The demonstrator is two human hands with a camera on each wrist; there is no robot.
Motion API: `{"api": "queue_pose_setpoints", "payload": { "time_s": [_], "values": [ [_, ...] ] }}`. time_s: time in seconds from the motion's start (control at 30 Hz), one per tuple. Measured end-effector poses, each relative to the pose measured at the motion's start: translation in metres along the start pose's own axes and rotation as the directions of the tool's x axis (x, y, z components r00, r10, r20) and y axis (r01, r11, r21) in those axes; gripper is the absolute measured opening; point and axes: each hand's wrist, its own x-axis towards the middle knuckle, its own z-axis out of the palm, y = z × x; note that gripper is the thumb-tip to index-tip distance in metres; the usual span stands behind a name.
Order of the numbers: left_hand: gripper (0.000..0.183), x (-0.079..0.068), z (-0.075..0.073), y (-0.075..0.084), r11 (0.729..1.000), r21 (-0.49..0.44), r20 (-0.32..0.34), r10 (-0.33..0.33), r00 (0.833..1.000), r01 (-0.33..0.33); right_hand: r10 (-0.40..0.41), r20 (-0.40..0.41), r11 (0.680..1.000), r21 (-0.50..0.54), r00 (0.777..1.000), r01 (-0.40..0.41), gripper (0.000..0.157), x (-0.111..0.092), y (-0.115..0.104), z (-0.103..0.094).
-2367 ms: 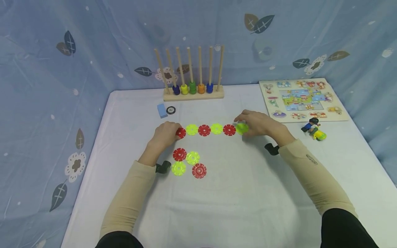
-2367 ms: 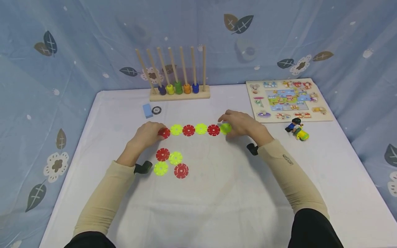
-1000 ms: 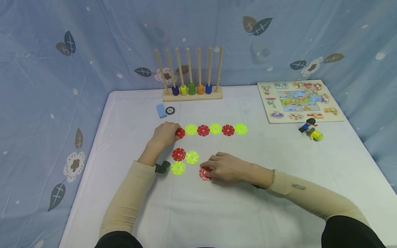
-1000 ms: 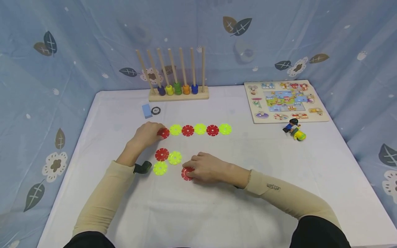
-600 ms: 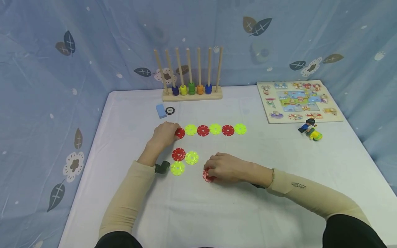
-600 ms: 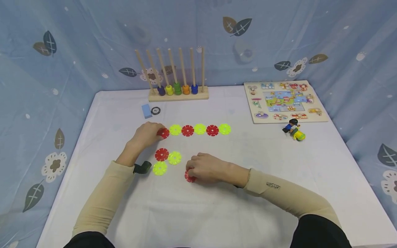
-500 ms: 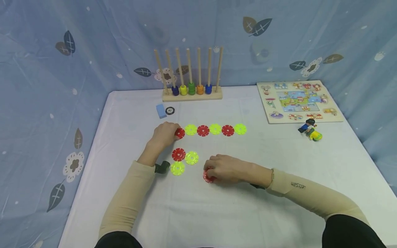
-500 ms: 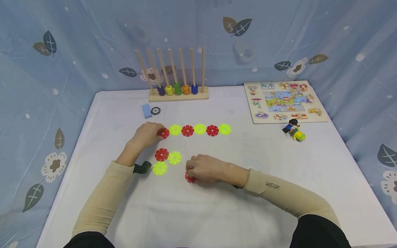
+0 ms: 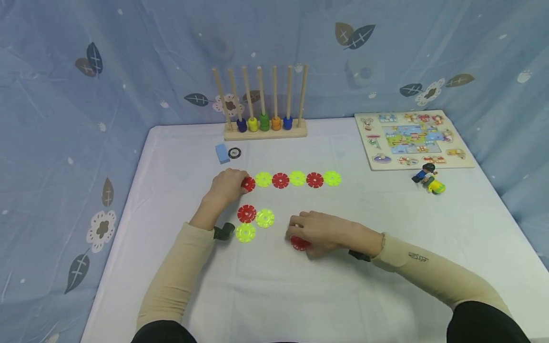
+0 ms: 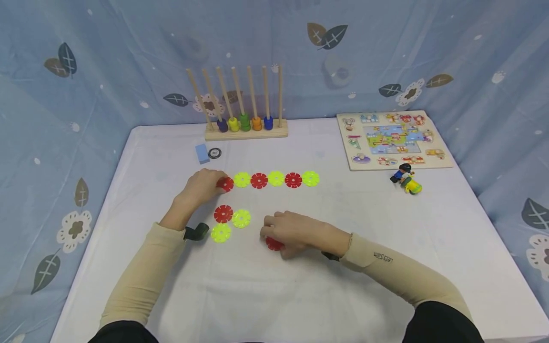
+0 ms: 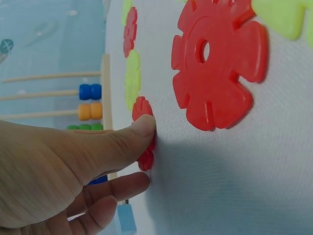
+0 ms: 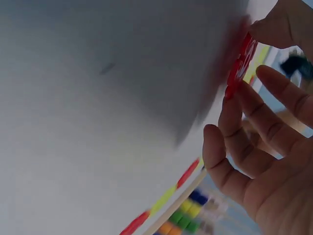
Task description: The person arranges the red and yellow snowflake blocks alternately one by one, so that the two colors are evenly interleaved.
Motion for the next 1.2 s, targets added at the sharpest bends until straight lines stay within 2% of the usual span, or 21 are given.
{"api": "queue_pose_setpoints", "payload": {
  "time_s": [0.13, 0.37, 0.53, 0.7, 0.83, 0.97, 1.2],
  "values": [
    [0.041, 0.000, 0.000, 0.000, 1.000, -0.001, -0.004, 0.000, 1.000, 0.000, 0.097, -0.039, 0.992, 0.090, 0.995, -0.093, 0.061, -0.018, 0.016, -0.001],
    [0.041, -0.001, 0.001, -0.001, 1.000, -0.001, -0.011, 0.007, 1.000, -0.007, 0.221, -0.097, 0.968, 0.140, 0.970, -0.207, 0.060, -0.049, 0.052, -0.002],
    [0.041, -0.001, 0.000, -0.001, 1.000, -0.005, -0.006, 0.004, 1.000, -0.004, 0.338, -0.091, 0.929, 0.187, 0.937, -0.318, 0.058, -0.065, 0.080, -0.006],
    [0.041, 0.000, 0.002, -0.001, 1.000, -0.008, 0.000, -0.005, 1.000, 0.005, 0.428, -0.099, 0.894, 0.194, 0.898, -0.405, 0.055, -0.075, 0.106, -0.010],
    [0.041, 0.001, 0.001, -0.001, 1.000, -0.004, 0.002, 0.002, 1.000, -0.002, 0.480, -0.090, 0.868, 0.197, 0.873, -0.457, 0.055, -0.077, 0.122, -0.011],
    [0.041, 0.000, 0.000, 0.000, 1.000, -0.001, -0.002, 0.008, 1.000, -0.008, 0.504, -0.078, 0.853, 0.199, 0.860, -0.482, 0.057, -0.077, 0.133, -0.012],
    [0.041, 0.000, 0.001, -0.001, 1.000, 0.007, -0.002, 0.006, 1.000, -0.006, 0.488, -0.113, 0.868, 0.166, 0.865, -0.468, 0.057, -0.071, 0.148, -0.017]
  ]
}}
